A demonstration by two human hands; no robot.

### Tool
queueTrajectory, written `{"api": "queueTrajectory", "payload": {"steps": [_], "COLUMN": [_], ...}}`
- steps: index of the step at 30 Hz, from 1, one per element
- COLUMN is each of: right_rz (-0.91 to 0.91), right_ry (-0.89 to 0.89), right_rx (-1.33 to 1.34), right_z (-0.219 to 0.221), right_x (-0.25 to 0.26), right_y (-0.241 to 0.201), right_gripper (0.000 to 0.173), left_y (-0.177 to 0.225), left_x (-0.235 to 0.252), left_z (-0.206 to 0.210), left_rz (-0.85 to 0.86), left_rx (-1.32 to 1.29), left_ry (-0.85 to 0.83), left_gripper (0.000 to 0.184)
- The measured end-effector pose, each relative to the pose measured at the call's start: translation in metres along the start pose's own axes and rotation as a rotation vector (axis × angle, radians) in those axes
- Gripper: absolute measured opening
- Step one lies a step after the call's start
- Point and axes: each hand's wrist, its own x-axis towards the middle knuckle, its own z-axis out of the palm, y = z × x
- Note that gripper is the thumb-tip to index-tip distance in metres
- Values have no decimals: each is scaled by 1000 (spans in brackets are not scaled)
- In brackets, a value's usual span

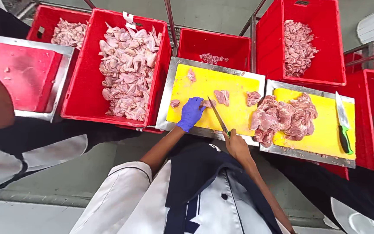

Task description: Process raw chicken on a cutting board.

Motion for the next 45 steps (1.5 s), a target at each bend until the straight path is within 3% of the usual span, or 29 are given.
{"api": "queueTrajectory", "payload": {"steps": [4,9,12,14,17,21,24,29,33,36,38,41,45], "right_rz": [-50,-108,-171,-196,-123,8,29,-27,-42,-53,-63,-29,-41], "right_ry": [-32,44,52,145,240,138,54,150,155,194,155,-3,29], "right_rx": [65,164,223,238,210,29,12,135,126,137,115,51,161], "right_z": [8,-1,-4,-6,-16,-32,-38,-39,-41,-27,-17,-12,1], "right_x": [23,86,91,75,34,16,33,98,102,63,26,0,42], "right_y": [-31,-87,-72,-51,-13,30,23,-32,-33,-4,19,33,2], "right_gripper": [56,54,56,57,56,59,59,58,56,57,57,58,56], "left_y": [-13,-10,0,2,12,32,34,39,50,45,34,29,30], "left_x": [19,19,9,10,28,72,83,78,51,35,29,35,40], "left_z": [6,-2,-9,-10,-5,24,34,30,24,24,28,32,30], "left_rz": [235,254,233,194,249,417,432,401,137,6,84,205,253], "left_rx": [-112,-53,118,101,-45,-92,-94,20,148,66,-17,-99,-86], "left_ry": [-94,-251,-298,-199,-41,-74,-93,-172,-176,-86,-14,-73,-172], "left_gripper": [24,25,35,45,33,24,24,22,30,38,35,23,19]}}
